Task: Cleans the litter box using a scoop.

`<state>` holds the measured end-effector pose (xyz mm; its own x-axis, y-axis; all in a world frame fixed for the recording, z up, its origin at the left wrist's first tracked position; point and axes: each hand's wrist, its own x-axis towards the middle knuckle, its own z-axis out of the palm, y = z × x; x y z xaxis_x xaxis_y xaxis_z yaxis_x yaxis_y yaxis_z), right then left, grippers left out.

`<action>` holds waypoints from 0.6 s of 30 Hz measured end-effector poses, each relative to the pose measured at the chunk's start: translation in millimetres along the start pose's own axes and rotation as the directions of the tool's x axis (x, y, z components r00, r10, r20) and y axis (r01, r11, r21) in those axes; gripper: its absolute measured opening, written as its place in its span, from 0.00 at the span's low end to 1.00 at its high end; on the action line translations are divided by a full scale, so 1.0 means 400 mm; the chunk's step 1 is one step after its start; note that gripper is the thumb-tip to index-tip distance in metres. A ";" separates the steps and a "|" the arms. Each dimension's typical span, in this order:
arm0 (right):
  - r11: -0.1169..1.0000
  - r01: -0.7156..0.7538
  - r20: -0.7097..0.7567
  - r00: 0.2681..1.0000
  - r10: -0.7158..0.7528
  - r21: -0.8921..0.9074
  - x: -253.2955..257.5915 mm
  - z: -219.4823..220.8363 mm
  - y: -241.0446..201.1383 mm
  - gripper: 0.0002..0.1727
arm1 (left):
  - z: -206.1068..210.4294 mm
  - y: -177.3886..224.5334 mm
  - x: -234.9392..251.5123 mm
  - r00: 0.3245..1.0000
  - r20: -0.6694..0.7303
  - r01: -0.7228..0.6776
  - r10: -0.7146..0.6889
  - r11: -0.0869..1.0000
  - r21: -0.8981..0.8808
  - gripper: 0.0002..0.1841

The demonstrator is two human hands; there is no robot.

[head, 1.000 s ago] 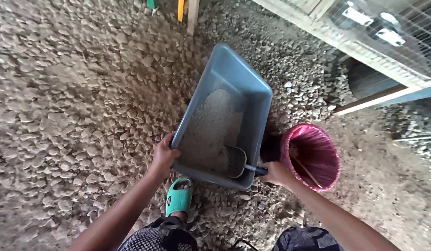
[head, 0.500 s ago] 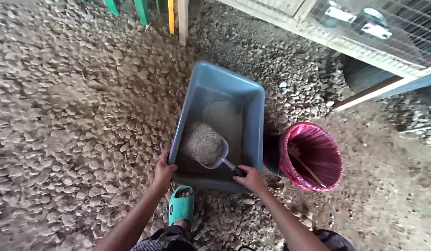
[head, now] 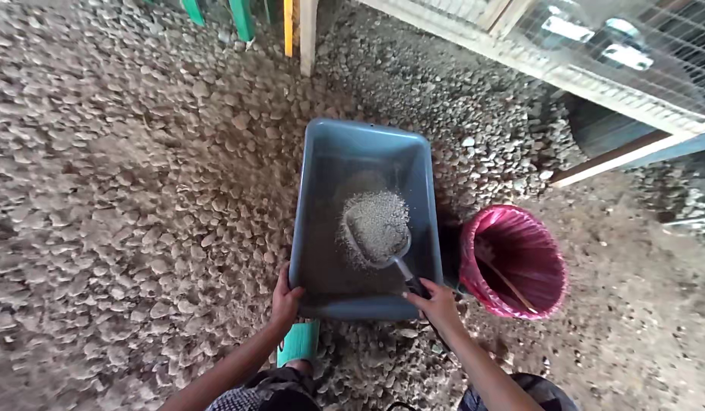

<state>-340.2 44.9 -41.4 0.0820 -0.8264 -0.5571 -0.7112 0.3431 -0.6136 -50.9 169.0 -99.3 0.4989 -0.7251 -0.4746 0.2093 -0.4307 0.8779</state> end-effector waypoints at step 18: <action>0.979 -0.104 0.188 0.972 0.137 -0.175 -0.125 0.057 0.100 0.28 | 0.016 0.191 0.179 0.933 0.352 -0.102 0.077 0.993 0.052 0.36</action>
<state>-356.9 109.9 -50.8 0.1134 -0.6725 -0.7313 -0.8269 0.3442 -0.4448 -4.7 80.5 -66.5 0.1855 -0.8988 -0.3972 0.1138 -0.3819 0.9172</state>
